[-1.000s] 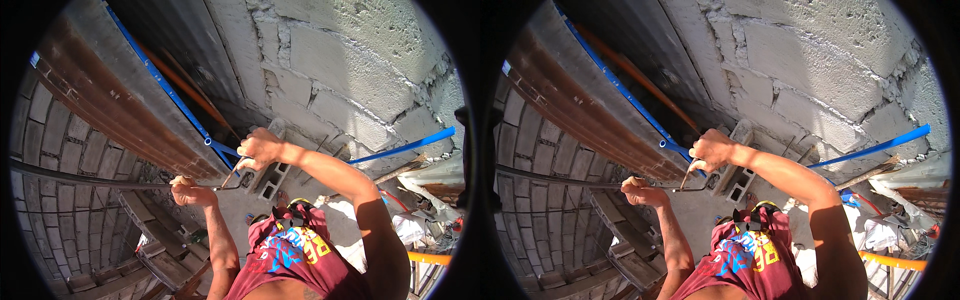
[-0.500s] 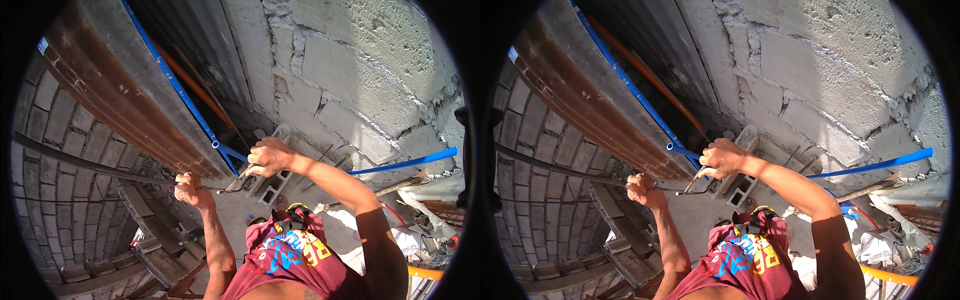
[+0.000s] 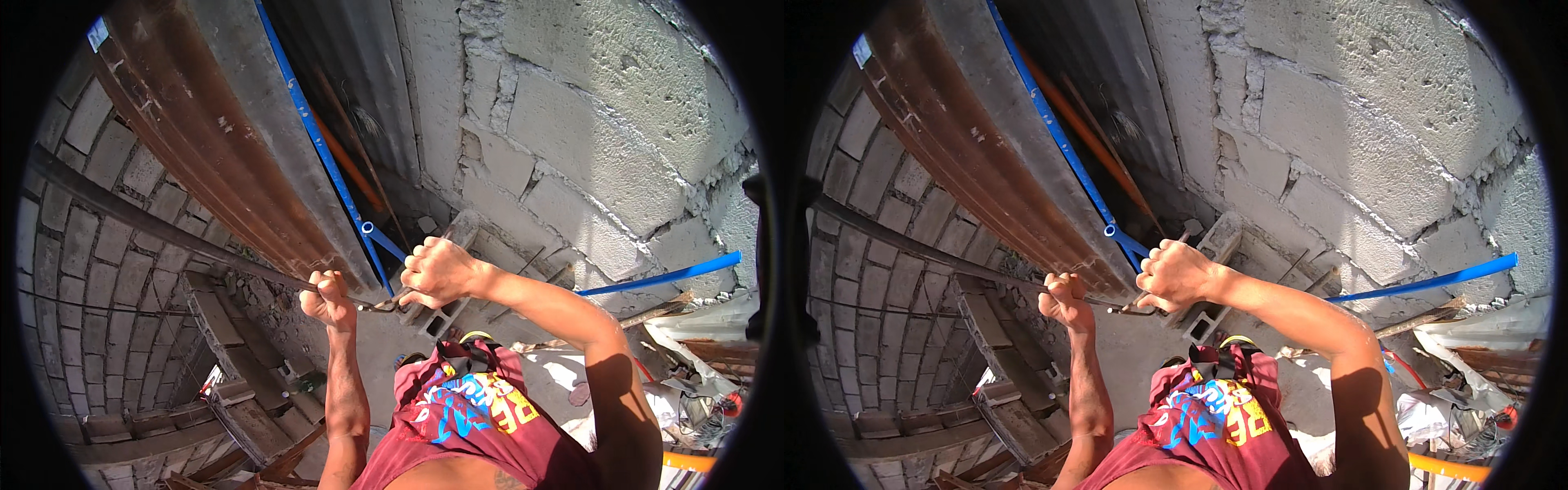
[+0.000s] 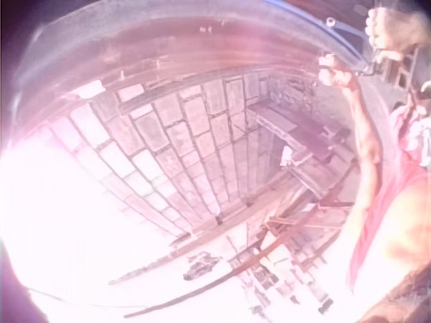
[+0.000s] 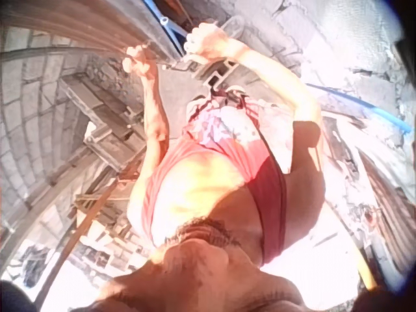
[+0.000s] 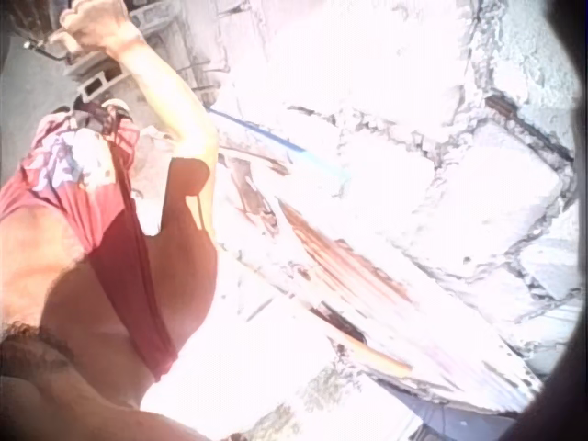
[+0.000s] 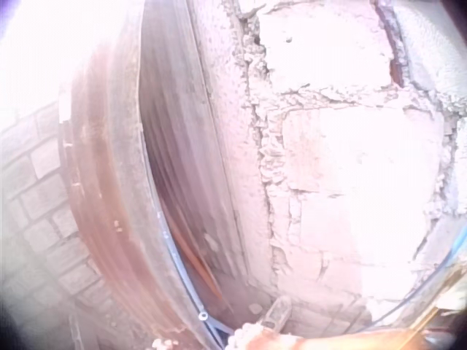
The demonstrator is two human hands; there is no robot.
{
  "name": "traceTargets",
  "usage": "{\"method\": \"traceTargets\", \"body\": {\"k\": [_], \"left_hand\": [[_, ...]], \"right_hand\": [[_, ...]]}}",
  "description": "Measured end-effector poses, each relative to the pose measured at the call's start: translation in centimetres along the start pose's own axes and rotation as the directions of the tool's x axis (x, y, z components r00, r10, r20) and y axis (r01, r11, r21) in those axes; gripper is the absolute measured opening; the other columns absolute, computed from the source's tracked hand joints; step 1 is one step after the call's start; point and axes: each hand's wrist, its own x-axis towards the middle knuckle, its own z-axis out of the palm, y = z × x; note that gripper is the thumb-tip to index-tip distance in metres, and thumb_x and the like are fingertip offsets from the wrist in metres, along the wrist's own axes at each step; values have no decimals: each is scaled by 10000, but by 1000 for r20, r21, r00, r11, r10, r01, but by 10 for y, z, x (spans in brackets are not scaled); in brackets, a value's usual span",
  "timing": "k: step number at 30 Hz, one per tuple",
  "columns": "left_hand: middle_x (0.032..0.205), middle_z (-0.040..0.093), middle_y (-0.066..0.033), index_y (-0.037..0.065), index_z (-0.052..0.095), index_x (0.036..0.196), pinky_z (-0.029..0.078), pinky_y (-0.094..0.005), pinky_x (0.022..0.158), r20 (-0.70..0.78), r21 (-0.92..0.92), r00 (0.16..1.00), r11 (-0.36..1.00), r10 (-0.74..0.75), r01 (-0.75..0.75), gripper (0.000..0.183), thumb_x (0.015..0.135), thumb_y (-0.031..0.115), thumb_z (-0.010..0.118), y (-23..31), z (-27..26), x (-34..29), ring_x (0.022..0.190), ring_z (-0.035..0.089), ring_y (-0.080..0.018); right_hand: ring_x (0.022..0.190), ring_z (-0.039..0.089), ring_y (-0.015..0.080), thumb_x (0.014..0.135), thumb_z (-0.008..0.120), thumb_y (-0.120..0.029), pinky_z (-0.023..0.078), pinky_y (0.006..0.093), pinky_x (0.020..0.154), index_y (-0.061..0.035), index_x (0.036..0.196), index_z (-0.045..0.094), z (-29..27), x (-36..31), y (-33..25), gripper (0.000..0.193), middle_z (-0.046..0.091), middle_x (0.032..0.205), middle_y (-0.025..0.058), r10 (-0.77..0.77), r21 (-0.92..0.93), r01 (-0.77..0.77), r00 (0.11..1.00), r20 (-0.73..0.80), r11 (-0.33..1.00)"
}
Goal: The person picks up a metal rebar rod and uses a crowbar to bend it against a concrete block. They repeatedly reposition the rebar and apply leverage with the crowbar to create a bend, then inspect the bent section.
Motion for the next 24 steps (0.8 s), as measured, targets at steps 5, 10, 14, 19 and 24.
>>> {"method": "traceTargets", "body": {"k": [5,10,14,19,24], "left_hand": [[574,253,41,134,260,665,187,-259,436,48,37,995,996,-82,80,530,1008,436,528,-3,4,6,488,221,-57],[558,224,46,137,257,671,147,-256,421,-77,-30,986,989,-149,147,535,1008,466,511,5,-7,18,475,184,-48],[574,265,44,130,267,672,192,-249,434,-50,19,989,990,-141,142,550,991,490,535,6,-4,16,487,248,-52],[585,257,34,112,248,668,205,-262,449,22,0,997,997,-73,73,539,1013,421,523,4,2,7,489,237,-66],[588,246,29,113,242,668,189,-263,442,24,-34,995,994,-102,102,550,1007,433,532,3,2,10,486,227,-67]], "right_hand": [[664,647,282,807,673,-522,501,406,617,-92,676,620,7,-10,18,453,616,665,90,85,54,-84,996,-10,995],[641,659,314,816,680,-498,507,433,566,-73,685,618,10,-4,21,450,629,657,119,270,187,-278,961,64,942],[651,652,274,819,667,-516,504,391,606,-90,689,628,2,8,23,447,621,656,84,9,72,-6,999,-45,997],[662,644,241,816,661,-521,492,371,638,-107,705,637,3,8,15,429,617,659,53,-68,-34,65,995,-69,997],[632,652,282,781,701,-502,492,404,575,-94,662,624,13,1,25,432,617,630,91,76,127,-64,993,-94,990]]}}
